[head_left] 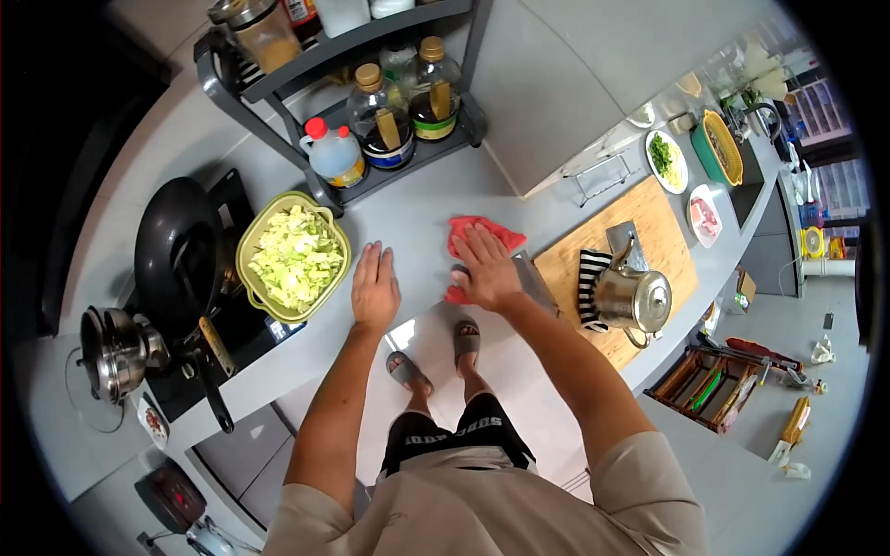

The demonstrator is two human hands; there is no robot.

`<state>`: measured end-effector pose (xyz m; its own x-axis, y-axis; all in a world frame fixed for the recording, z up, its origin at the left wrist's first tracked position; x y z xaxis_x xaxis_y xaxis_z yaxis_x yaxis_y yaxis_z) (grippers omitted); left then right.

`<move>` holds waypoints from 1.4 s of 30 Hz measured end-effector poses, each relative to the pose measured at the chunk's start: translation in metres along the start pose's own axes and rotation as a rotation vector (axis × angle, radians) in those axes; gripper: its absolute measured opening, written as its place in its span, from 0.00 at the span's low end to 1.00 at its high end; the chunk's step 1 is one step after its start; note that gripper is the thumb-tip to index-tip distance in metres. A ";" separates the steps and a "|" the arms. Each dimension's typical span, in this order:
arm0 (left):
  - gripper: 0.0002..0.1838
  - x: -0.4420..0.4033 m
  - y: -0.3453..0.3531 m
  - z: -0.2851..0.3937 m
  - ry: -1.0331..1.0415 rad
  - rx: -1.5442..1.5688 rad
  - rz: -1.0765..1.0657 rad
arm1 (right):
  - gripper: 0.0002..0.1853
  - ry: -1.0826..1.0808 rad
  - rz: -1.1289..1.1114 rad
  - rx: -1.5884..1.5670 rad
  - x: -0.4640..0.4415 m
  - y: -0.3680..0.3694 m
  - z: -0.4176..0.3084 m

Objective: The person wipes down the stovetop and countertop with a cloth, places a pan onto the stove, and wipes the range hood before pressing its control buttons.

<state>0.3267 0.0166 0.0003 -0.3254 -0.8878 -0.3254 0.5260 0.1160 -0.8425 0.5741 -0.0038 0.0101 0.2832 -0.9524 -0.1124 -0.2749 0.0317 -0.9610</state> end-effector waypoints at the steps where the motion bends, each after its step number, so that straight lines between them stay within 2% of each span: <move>1: 0.28 0.007 -0.002 -0.004 -0.030 0.006 0.024 | 0.37 0.014 0.004 0.020 0.000 -0.001 0.005; 3: 0.28 0.016 -0.001 -0.012 -0.084 0.020 0.065 | 0.37 0.051 0.011 0.060 -0.012 0.005 0.017; 6: 0.28 0.010 0.000 -0.009 -0.122 0.047 0.045 | 0.36 0.154 0.133 0.113 -0.081 0.018 0.028; 10: 0.29 0.012 -0.002 -0.010 -0.141 0.111 0.054 | 0.34 0.172 0.123 0.128 -0.140 0.045 -0.030; 13: 0.29 0.015 -0.007 -0.013 -0.112 0.124 0.089 | 0.32 -0.079 -0.001 0.063 -0.100 0.046 -0.061; 16: 0.29 0.022 -0.017 -0.016 -0.097 0.167 0.084 | 0.31 -0.166 0.037 -0.016 -0.031 0.024 -0.048; 18: 0.30 0.034 -0.028 -0.019 -0.120 0.198 0.079 | 0.31 -0.109 0.034 0.021 -0.023 0.015 -0.016; 22: 0.30 0.055 -0.041 -0.024 -0.186 0.219 0.131 | 0.30 0.092 0.130 0.124 -0.082 0.021 -0.002; 25: 0.29 0.052 -0.033 -0.023 -0.182 0.199 0.114 | 0.29 0.006 0.113 0.084 -0.128 0.042 -0.041; 29: 0.28 0.057 -0.041 -0.022 -0.168 0.231 0.135 | 0.29 -0.215 0.041 0.058 -0.102 0.050 -0.104; 30: 0.32 0.063 -0.039 -0.023 -0.214 0.266 0.120 | 0.29 -0.256 0.034 0.023 -0.083 0.040 -0.108; 33: 0.31 0.087 -0.054 -0.019 -0.344 0.294 0.093 | 0.29 -0.314 0.007 0.037 -0.037 0.019 -0.094; 34: 0.28 0.094 -0.063 -0.018 -0.340 0.227 0.147 | 0.29 -0.327 0.001 0.063 -0.026 0.016 -0.085; 38: 0.20 0.133 -0.075 -0.055 -0.769 0.415 0.404 | 0.28 -0.293 0.012 0.000 -0.008 0.025 -0.062; 41: 0.22 0.130 -0.073 -0.074 -1.083 0.866 0.647 | 0.27 -0.280 0.013 -0.103 -0.010 0.050 -0.070; 42: 0.28 0.123 -0.076 -0.075 -1.156 0.981 0.685 | 0.26 -0.285 0.003 -0.182 -0.015 0.054 -0.086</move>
<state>0.1879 -0.0676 -0.0078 0.6391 -0.6853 0.3492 0.7233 0.6899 0.0301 0.4760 -0.0136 -0.0179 0.5208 -0.8284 -0.2063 -0.4282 -0.0444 -0.9026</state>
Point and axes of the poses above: each hand's wrist, its own x-axis away from the middle knuckle, its own y-axis out of the palm, z = x × y, the point moved 5 cm from there along -x, towards the middle knuckle, and after that the axes turned 6 degrees about x, right-handed, at the moved point
